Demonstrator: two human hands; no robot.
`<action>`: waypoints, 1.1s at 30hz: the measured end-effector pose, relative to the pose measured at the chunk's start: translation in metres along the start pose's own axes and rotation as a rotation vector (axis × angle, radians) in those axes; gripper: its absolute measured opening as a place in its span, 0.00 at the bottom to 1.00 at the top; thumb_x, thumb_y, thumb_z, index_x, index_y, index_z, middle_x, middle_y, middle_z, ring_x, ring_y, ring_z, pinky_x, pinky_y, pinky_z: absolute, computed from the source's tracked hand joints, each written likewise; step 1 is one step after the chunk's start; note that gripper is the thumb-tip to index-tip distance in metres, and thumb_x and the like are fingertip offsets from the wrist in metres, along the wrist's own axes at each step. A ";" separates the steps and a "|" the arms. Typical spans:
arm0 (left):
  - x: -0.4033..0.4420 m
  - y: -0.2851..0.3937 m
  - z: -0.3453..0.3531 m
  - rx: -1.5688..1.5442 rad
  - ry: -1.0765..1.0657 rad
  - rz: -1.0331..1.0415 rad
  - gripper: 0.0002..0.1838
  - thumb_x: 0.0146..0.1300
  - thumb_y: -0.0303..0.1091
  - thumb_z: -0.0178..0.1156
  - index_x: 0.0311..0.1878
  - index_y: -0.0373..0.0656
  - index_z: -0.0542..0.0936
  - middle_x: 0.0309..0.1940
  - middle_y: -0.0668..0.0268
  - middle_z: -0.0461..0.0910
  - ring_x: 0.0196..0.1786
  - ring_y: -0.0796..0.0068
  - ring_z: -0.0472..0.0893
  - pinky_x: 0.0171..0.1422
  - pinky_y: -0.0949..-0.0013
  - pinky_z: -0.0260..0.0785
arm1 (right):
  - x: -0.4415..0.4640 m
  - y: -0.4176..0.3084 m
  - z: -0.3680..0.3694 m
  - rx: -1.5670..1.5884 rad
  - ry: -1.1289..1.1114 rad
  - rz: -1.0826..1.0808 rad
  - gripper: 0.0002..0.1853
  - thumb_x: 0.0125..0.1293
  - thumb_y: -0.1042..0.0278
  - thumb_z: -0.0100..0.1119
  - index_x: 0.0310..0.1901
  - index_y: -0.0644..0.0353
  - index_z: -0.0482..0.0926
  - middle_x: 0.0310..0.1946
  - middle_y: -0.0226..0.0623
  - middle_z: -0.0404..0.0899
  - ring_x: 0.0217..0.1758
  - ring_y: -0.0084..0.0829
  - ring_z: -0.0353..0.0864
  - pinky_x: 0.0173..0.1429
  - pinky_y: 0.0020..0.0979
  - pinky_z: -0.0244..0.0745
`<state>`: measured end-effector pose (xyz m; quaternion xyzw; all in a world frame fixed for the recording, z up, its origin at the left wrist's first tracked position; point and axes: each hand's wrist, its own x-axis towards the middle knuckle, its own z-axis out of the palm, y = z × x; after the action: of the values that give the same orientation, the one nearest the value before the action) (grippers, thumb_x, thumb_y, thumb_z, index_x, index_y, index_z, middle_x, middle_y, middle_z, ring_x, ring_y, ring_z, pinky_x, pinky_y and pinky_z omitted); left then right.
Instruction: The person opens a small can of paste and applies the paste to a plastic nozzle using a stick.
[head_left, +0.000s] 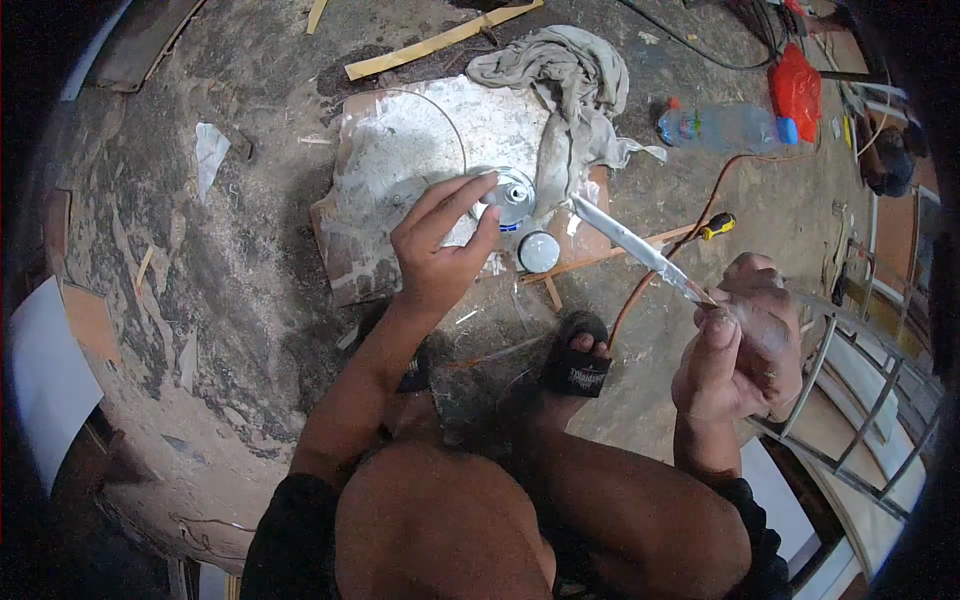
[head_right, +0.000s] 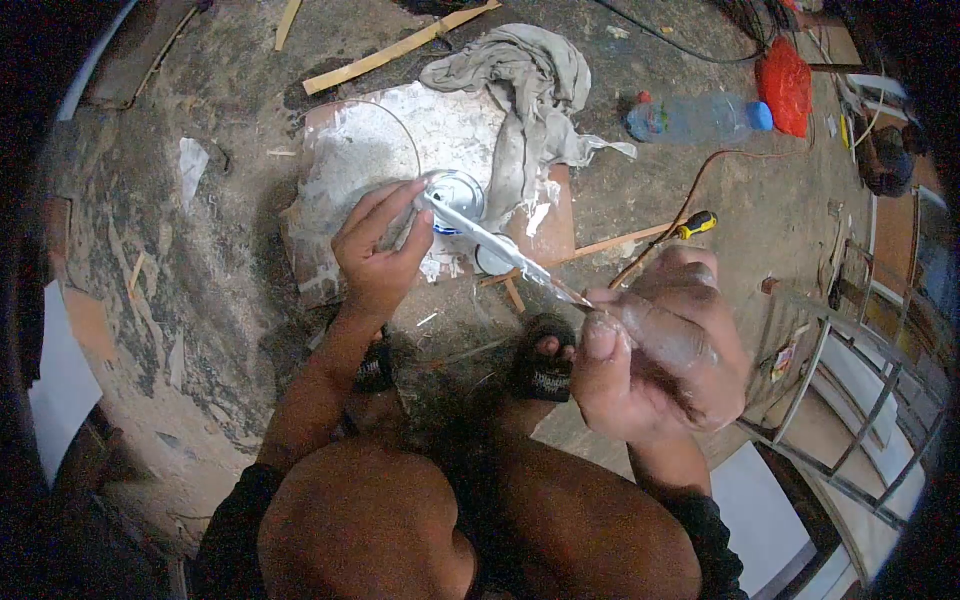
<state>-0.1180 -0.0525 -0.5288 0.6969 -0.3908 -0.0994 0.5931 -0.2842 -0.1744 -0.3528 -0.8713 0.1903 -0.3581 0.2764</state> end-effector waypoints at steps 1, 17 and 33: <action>0.000 0.000 0.000 -0.010 -0.001 -0.013 0.19 0.54 0.20 0.70 0.51 0.40 0.86 0.46 0.59 0.86 0.48 0.64 0.87 0.53 0.67 0.78 | 0.000 0.000 0.000 -0.001 -0.003 -0.002 0.09 0.69 0.67 0.61 0.36 0.64 0.82 0.25 0.34 0.74 0.29 0.30 0.68 0.41 0.38 0.65; 0.002 0.002 0.000 0.021 -0.006 0.013 0.19 0.54 0.19 0.70 0.51 0.40 0.86 0.45 0.59 0.86 0.47 0.65 0.87 0.52 0.67 0.78 | 0.001 -0.003 0.001 -0.026 -0.009 0.003 0.09 0.69 0.67 0.60 0.35 0.64 0.80 0.26 0.36 0.75 0.31 0.33 0.71 0.46 0.42 0.69; 0.001 0.002 0.000 0.005 -0.006 0.009 0.19 0.53 0.19 0.70 0.51 0.40 0.86 0.46 0.58 0.86 0.48 0.66 0.87 0.52 0.67 0.78 | 0.001 -0.005 -0.003 -0.053 -0.048 0.010 0.09 0.69 0.66 0.62 0.36 0.63 0.80 0.28 0.36 0.76 0.32 0.33 0.71 0.45 0.41 0.69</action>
<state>-0.1178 -0.0534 -0.5266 0.6964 -0.3959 -0.0976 0.5906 -0.2854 -0.1720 -0.3473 -0.8857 0.1973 -0.3307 0.2593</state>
